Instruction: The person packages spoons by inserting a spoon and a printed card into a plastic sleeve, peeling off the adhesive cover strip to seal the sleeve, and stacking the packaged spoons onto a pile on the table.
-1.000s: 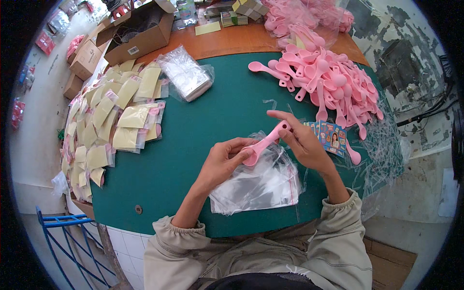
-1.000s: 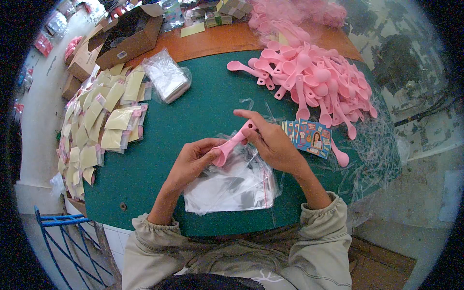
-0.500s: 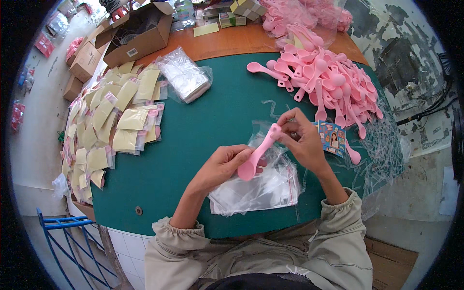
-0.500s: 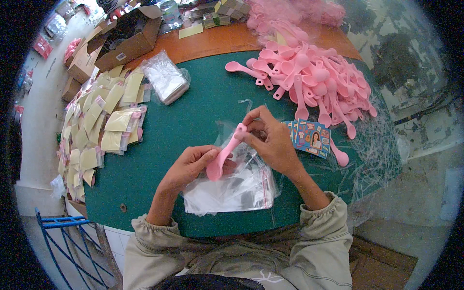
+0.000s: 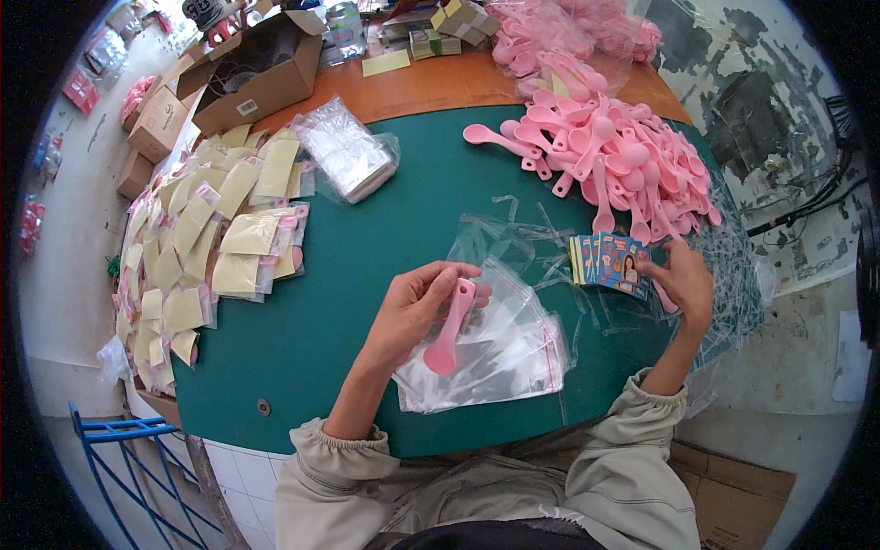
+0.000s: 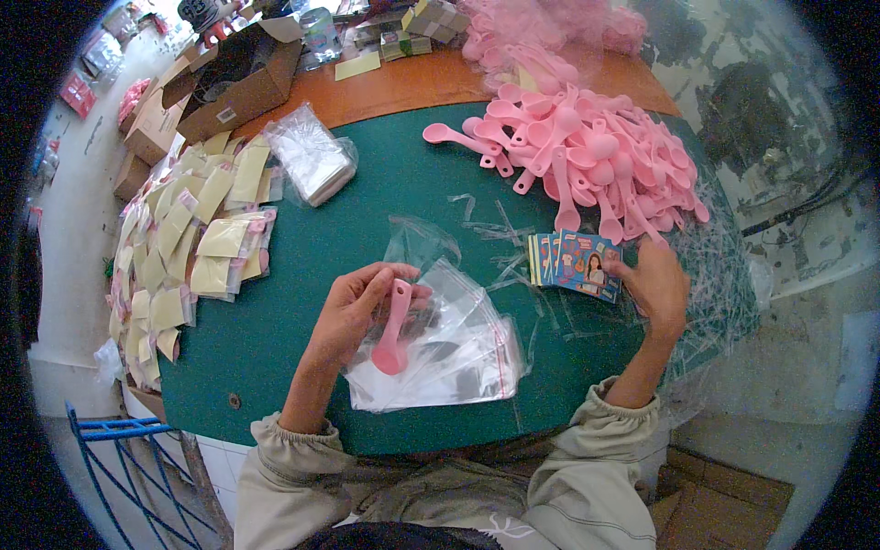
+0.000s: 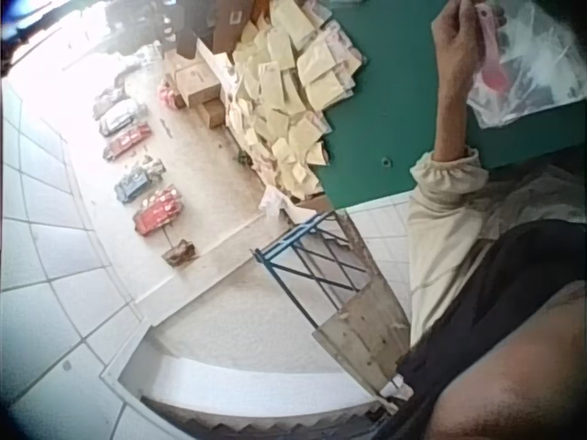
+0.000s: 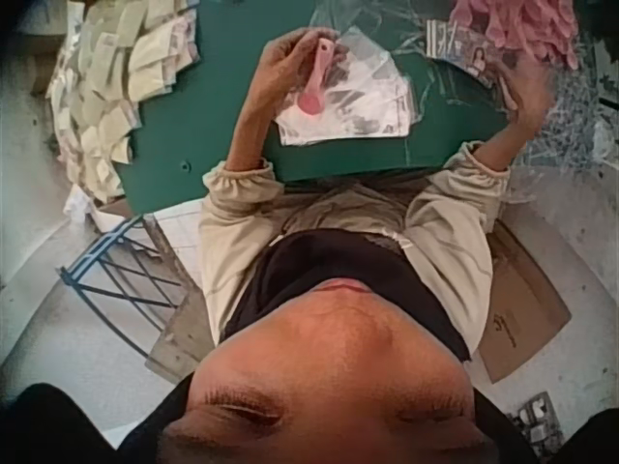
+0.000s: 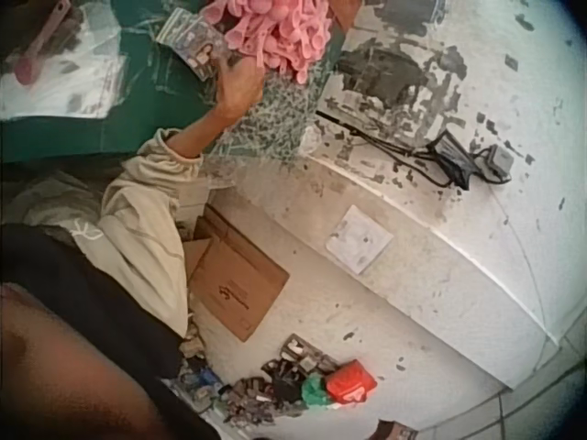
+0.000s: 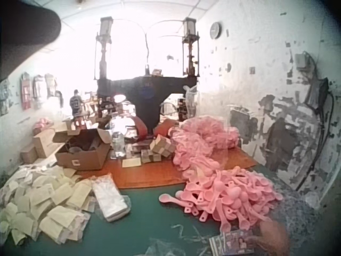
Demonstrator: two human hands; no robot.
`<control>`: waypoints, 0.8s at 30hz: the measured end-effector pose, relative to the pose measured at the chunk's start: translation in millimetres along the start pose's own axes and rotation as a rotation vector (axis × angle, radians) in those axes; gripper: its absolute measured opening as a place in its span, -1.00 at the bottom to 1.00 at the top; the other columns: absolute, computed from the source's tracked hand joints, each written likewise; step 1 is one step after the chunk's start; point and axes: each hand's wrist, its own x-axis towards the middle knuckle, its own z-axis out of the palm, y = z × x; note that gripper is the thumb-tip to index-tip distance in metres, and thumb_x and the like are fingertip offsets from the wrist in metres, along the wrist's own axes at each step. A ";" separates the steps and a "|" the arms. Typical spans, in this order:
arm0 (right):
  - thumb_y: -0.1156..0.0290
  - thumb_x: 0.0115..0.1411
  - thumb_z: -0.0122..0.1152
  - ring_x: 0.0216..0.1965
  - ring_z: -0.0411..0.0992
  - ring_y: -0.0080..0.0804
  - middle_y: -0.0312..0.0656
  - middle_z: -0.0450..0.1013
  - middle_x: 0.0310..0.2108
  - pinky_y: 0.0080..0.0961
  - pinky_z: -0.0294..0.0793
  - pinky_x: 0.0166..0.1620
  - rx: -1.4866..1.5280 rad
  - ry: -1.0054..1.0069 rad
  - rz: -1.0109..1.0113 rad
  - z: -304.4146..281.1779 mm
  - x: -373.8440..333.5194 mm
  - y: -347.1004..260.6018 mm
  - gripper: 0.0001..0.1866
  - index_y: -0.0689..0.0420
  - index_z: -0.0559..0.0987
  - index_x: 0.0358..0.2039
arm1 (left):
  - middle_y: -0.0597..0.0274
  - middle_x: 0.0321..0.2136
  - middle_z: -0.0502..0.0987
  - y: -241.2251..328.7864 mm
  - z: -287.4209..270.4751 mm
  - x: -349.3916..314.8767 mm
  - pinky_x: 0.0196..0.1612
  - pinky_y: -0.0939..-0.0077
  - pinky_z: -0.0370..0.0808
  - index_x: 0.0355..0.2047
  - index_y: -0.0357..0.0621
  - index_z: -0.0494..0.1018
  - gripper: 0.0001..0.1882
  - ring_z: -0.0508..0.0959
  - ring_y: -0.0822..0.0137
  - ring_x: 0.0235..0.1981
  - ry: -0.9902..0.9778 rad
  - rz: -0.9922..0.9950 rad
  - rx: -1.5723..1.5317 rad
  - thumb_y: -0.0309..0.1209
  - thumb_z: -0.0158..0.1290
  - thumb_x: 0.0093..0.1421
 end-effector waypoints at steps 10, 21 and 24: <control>0.42 -0.03 0.14 -0.49 0.42 -0.18 -0.01 0.42 -0.52 -0.36 0.35 -0.39 -0.179 0.149 0.043 -1.2 -2.7 -3.4 -0.80 0.22 0.47 -0.37 | 0.04 -0.27 0.51 -5.3 -3.9 0.3 -0.17 0.55 0.46 -0.21 -0.34 0.40 -0.67 0.52 0.35 -0.25 0.026 0.072 0.077 -0.29 -0.21 0.27; 0.51 0.11 0.01 -0.58 0.25 -0.63 -0.23 0.32 -0.61 -0.62 0.27 -0.50 0.592 -0.082 -0.435 13.1 12.0 -124.9 -0.88 0.24 0.42 -0.32 | 0.04 -0.27 0.51 -2.3 -12.1 -2.0 -0.19 0.55 0.46 -0.17 -0.34 0.40 -0.67 0.52 0.36 -0.25 0.043 0.086 0.101 -0.31 -0.18 0.26; 0.53 0.09 0.02 -0.58 0.25 -0.64 -0.26 0.33 -0.63 -0.63 0.27 -0.51 0.786 -0.175 -0.456 25.6 11.3 -109.7 -0.89 0.24 0.41 -0.33 | 0.10 -0.33 0.53 -0.5 -10.1 -1.9 -0.24 0.58 0.46 -0.18 -0.34 0.41 -0.68 0.52 0.42 -0.32 0.078 0.021 0.216 -0.31 -0.16 0.25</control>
